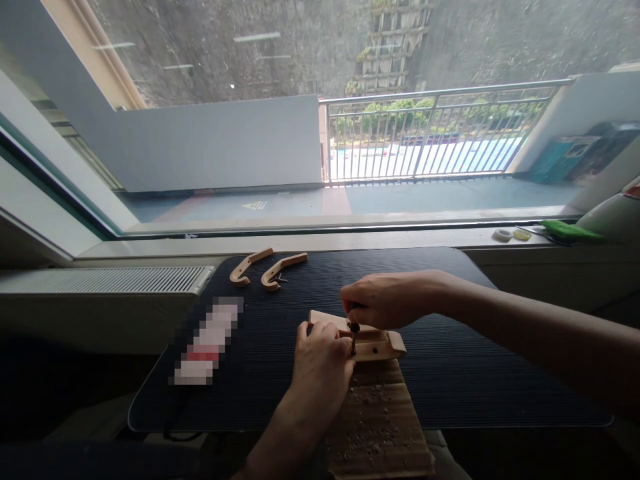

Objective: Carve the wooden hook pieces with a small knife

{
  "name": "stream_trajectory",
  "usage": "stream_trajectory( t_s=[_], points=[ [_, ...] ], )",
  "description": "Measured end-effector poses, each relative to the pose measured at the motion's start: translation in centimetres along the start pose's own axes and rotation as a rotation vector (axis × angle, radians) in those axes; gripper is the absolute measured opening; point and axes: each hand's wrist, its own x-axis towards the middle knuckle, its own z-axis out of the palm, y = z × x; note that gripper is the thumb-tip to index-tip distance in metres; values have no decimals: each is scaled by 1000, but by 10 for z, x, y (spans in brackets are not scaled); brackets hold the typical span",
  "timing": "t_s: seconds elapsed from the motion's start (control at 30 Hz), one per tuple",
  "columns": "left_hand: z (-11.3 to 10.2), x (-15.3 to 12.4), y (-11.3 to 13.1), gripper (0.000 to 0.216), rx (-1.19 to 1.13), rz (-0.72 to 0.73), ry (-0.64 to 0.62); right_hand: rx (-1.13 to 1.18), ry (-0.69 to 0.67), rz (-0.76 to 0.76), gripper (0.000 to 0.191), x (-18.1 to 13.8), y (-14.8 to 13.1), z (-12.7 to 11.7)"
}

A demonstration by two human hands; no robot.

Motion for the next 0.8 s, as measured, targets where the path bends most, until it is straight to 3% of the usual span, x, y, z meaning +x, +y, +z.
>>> stream_trajectory(
  t_s=[0.43, 0.8],
  points=[
    [1, 0, -1, 8, -29, -3, -6, 139, 56, -16, 14, 6, 15, 7],
    [6, -2, -4, 10, 1, 3, 7, -103, 189, -107, 5, -20, -17, 32]
  ],
)
